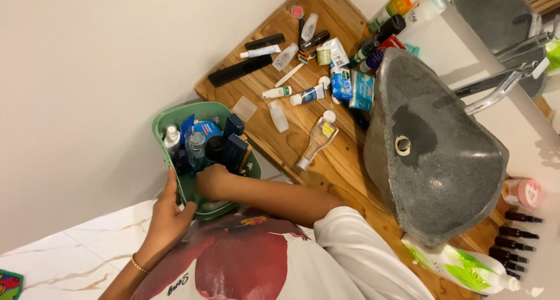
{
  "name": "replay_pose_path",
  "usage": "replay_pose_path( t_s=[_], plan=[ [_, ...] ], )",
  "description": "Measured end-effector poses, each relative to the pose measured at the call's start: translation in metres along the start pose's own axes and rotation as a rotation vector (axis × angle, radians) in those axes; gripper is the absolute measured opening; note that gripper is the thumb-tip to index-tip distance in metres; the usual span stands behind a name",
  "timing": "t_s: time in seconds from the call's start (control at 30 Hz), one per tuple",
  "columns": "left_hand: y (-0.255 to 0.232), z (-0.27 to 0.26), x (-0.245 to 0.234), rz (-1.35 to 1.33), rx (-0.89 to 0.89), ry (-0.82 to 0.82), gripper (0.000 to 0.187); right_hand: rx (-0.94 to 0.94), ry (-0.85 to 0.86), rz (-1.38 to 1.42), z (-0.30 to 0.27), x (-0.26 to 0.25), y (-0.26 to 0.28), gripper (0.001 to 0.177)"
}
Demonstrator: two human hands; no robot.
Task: Organize various toiletries and skincare products on a bathroom counter into a storage basket.
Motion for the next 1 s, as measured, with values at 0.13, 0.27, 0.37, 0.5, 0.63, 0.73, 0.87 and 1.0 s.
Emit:
replay_pose_path(
  t_s=[0.13,0.27,0.37,0.5,0.63,0.73,0.87,1.0],
  plan=[
    [-0.011,-0.004,-0.003,0.0,0.033,0.0,0.1,-0.135,-0.081,0.111,-0.001,0.003,-0.011,0.027],
    [-0.015,-0.004,-0.012,-0.002,0.015,-0.015,0.096,-0.358,-0.446,0.61,-0.092,-0.031,-0.07,0.019],
    [-0.016,-0.006,-0.011,0.035,0.023,-0.034,0.096,-0.147,-0.951,1.086,-0.143,-0.015,-0.192,0.012],
    [-0.011,-0.008,-0.01,0.098,-0.019,-0.013,0.098,0.402,-1.316,0.662,-0.189,0.001,-0.257,0.047],
    [-0.012,-0.009,-0.008,0.082,-0.012,-0.003,0.099,0.439,-1.24,0.666,-0.159,0.026,-0.27,0.059],
    [-0.018,-0.012,-0.008,0.09,0.138,-0.031,0.098,0.448,-1.217,0.765,-0.175,0.031,-0.27,0.052],
    [-0.029,-0.013,-0.009,0.101,0.142,-0.028,0.098,-0.14,-0.985,1.355,-0.2,0.001,-0.211,0.043],
    [-0.017,-0.013,-0.003,0.088,0.047,-0.004,0.097,-0.456,-0.843,0.708,-0.204,-0.069,-0.099,0.032]
  ],
)
Point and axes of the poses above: each hand's wrist, its own z-axis towards the middle knuckle, its own x-axis out of the palm, y = z × x, the point moved 9 cm from there along z, towards the middle knuckle, and after that the axes turned 10 degrees about y, right-handed, at the moved point
